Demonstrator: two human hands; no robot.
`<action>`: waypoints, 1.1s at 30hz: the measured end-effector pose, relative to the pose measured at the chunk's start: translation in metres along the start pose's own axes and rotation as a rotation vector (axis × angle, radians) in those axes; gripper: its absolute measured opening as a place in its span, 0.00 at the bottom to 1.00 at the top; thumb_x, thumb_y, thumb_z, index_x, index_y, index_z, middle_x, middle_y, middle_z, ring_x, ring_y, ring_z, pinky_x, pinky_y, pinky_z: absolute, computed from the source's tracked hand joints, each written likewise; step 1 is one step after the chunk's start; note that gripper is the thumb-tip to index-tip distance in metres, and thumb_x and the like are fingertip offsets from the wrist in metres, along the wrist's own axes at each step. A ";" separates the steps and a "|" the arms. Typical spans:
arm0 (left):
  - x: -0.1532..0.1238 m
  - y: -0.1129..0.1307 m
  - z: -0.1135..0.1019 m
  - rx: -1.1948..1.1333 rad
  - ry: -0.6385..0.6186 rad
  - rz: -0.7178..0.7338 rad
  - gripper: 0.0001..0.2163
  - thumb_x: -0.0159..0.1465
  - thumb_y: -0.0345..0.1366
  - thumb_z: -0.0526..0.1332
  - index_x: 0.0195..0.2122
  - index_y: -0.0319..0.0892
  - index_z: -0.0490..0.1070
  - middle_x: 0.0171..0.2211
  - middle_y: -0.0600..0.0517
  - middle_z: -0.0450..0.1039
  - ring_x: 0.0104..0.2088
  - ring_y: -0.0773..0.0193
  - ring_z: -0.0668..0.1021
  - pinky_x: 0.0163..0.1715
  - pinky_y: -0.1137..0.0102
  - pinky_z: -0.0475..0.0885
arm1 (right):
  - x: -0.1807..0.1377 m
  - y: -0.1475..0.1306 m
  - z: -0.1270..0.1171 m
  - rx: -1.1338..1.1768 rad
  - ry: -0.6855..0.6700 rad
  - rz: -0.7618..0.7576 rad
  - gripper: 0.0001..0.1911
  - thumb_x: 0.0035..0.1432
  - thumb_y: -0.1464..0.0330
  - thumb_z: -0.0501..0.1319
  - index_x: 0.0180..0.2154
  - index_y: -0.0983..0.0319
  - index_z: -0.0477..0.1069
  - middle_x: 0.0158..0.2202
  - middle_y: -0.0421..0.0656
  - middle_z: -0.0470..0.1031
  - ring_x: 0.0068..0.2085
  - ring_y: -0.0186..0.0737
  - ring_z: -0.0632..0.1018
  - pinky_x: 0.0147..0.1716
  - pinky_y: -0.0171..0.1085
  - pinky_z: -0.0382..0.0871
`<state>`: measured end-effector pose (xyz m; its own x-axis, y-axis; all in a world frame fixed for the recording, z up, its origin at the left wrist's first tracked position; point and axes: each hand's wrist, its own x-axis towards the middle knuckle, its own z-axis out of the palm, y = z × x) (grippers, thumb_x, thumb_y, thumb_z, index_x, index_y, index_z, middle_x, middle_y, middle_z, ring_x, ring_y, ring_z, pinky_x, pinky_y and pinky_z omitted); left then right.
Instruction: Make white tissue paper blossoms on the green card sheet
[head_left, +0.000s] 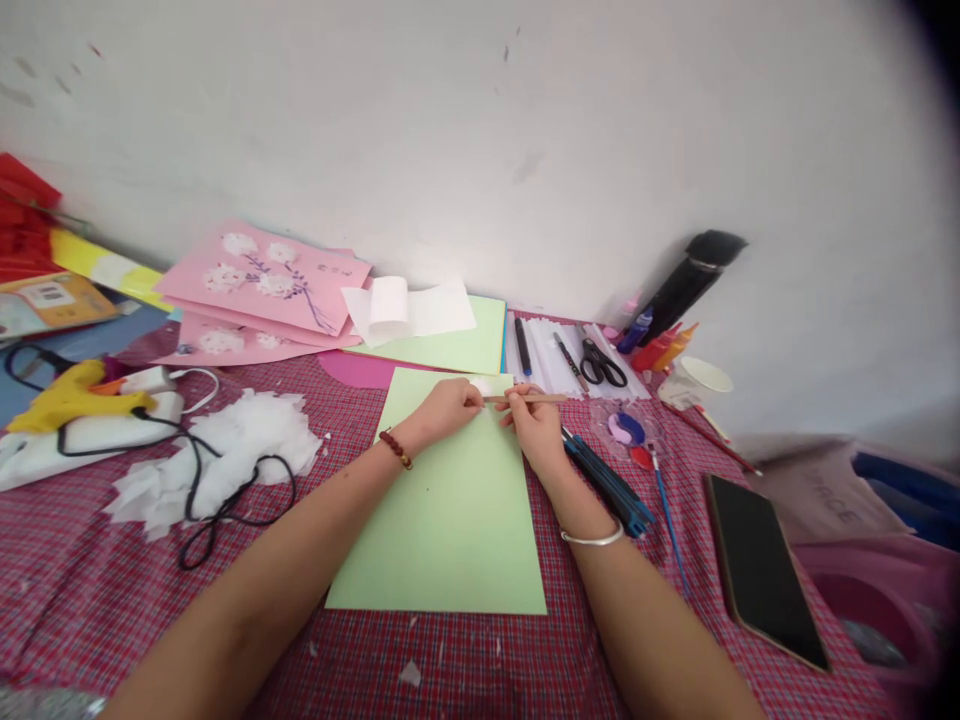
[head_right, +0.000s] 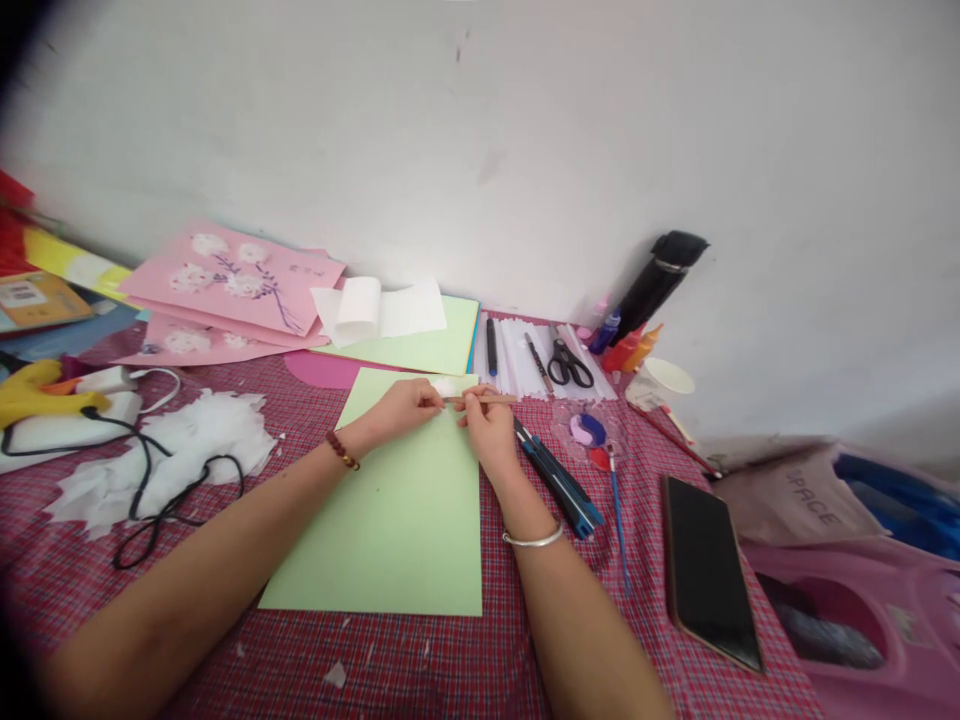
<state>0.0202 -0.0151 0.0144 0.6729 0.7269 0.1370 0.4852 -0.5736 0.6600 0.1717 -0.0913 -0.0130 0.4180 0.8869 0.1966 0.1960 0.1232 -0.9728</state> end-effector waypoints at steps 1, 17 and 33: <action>0.001 -0.002 0.001 0.026 0.014 0.000 0.07 0.54 0.28 0.55 0.26 0.39 0.72 0.27 0.51 0.74 0.28 0.64 0.73 0.30 0.72 0.64 | 0.000 0.000 0.000 0.002 0.002 0.000 0.11 0.57 0.59 0.57 0.33 0.59 0.67 0.26 0.40 0.76 0.20 0.35 0.74 0.19 0.33 0.65; 0.004 -0.010 0.008 -0.049 0.113 -0.095 0.05 0.52 0.26 0.57 0.29 0.41 0.63 0.25 0.54 0.69 0.28 0.65 0.71 0.27 0.73 0.61 | -0.008 -0.008 -0.004 0.103 0.054 0.013 0.10 0.55 0.60 0.58 0.30 0.60 0.65 0.22 0.39 0.72 0.21 0.34 0.73 0.22 0.34 0.68; 0.002 -0.013 0.001 -0.613 0.348 -0.281 0.01 0.52 0.28 0.57 0.24 0.39 0.65 0.20 0.58 0.64 0.22 0.71 0.66 0.24 0.74 0.60 | -0.012 -0.007 -0.005 0.035 -0.004 -0.041 0.12 0.54 0.59 0.60 0.31 0.61 0.71 0.29 0.40 0.73 0.24 0.35 0.73 0.25 0.36 0.68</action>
<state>0.0158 -0.0064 0.0057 0.3053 0.9503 0.0611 0.1473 -0.1105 0.9829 0.1702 -0.1049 -0.0081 0.4067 0.8825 0.2360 0.1818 0.1750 -0.9676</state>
